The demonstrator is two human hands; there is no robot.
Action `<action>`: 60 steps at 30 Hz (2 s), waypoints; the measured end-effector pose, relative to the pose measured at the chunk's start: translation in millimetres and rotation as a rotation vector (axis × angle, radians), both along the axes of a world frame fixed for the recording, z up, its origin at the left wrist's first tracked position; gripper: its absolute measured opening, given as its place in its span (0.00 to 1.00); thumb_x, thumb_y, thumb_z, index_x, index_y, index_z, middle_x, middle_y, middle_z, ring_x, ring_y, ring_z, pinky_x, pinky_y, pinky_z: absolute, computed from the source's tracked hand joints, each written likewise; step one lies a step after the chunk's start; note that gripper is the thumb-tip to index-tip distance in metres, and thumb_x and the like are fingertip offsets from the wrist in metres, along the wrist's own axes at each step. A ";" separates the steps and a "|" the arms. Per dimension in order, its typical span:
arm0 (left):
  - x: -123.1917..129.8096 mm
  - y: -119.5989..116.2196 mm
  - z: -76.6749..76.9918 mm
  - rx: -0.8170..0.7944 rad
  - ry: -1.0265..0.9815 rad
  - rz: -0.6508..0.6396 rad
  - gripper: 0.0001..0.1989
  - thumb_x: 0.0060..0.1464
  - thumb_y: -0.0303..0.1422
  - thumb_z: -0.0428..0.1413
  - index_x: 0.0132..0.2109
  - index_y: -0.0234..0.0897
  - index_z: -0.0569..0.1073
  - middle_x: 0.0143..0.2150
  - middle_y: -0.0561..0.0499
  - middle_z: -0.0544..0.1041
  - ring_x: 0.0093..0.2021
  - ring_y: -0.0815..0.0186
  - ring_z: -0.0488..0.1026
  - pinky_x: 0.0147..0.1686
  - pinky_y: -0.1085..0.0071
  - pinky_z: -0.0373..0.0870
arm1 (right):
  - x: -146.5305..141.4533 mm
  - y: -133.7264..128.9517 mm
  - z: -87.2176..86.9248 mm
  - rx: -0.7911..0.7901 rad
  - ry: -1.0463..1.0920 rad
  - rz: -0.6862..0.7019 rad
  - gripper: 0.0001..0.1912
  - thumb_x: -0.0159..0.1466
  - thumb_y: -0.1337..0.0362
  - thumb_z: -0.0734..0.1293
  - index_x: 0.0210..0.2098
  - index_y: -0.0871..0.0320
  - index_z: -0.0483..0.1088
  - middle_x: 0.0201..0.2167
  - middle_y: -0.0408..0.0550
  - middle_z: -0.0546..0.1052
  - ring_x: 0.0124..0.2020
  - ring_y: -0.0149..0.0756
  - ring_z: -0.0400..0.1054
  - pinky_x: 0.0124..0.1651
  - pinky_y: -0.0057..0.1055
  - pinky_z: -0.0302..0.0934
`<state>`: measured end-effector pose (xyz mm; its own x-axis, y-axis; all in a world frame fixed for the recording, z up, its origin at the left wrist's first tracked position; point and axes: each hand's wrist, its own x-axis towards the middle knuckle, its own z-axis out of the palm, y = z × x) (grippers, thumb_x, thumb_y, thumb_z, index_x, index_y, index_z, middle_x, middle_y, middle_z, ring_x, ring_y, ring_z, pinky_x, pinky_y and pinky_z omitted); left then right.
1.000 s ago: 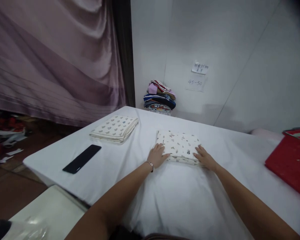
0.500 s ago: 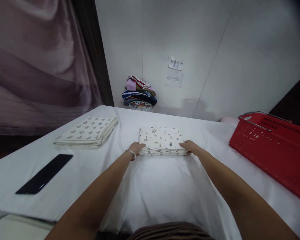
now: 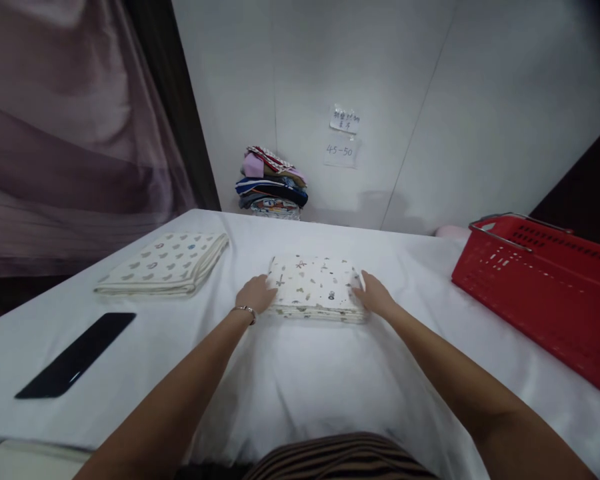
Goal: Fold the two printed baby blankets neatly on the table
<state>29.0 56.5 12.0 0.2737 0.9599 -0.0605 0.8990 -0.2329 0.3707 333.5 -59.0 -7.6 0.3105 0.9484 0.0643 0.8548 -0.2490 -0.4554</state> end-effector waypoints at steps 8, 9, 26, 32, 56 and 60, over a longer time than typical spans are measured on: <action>39.4 17.6 -18.8 0.055 0.136 -0.214 0.32 0.57 0.48 0.40 0.64 0.36 0.53 0.69 0.43 0.45 0.68 0.55 0.39 0.62 0.51 0.45 | -34.5 54.6 1.8 -0.056 -0.195 0.158 0.36 0.65 0.49 0.53 0.65 0.66 0.45 0.67 0.57 0.42 0.68 0.46 0.31 0.65 0.46 0.33; 38.6 19.8 -25.0 0.026 0.143 -0.200 0.33 0.57 0.49 0.39 0.65 0.37 0.52 0.69 0.44 0.44 0.68 0.55 0.39 0.62 0.51 0.45 | -32.3 58.3 -2.2 -0.103 -0.195 0.136 0.36 0.65 0.48 0.52 0.65 0.66 0.45 0.68 0.57 0.41 0.68 0.47 0.31 0.64 0.48 0.32; 38.9 63.0 -4.0 0.024 0.005 -0.167 0.29 0.59 0.45 0.37 0.62 0.35 0.58 0.66 0.44 0.54 0.66 0.61 0.50 0.62 0.63 0.50 | -19.9 64.2 -21.1 -0.145 -0.184 0.118 0.38 0.65 0.44 0.47 0.65 0.64 0.43 0.68 0.54 0.39 0.68 0.45 0.28 0.63 0.49 0.33; 53.3 68.5 -22.0 0.040 0.144 -0.197 0.34 0.57 0.50 0.37 0.65 0.38 0.52 0.69 0.47 0.41 0.68 0.55 0.36 0.63 0.50 0.42 | -19.3 63.2 -24.6 -0.091 -0.131 0.122 0.37 0.64 0.45 0.51 0.64 0.63 0.47 0.68 0.54 0.41 0.68 0.45 0.29 0.64 0.48 0.35; 50.9 69.9 -38.1 0.092 0.152 -0.215 0.36 0.57 0.51 0.33 0.66 0.34 0.51 0.69 0.47 0.42 0.68 0.55 0.38 0.62 0.50 0.48 | 50.1 99.4 -9.5 0.005 0.458 -0.288 0.12 0.48 0.58 0.71 0.21 0.60 0.68 0.19 0.43 0.70 0.23 0.29 0.62 0.26 0.24 0.51; 51.2 71.6 -40.3 0.108 0.156 -0.217 0.35 0.57 0.51 0.33 0.65 0.35 0.52 0.69 0.47 0.43 0.68 0.55 0.38 0.61 0.50 0.49 | 51.5 100.0 -12.1 -0.010 0.452 -0.308 0.10 0.52 0.60 0.68 0.23 0.61 0.69 0.21 0.44 0.70 0.24 0.28 0.62 0.27 0.24 0.52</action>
<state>80.2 128.1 -28.3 0.4692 0.8829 -0.0185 0.8679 -0.4571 0.1946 385.0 41.1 -19.7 0.5683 0.8093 -0.1483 0.4615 -0.4628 -0.7569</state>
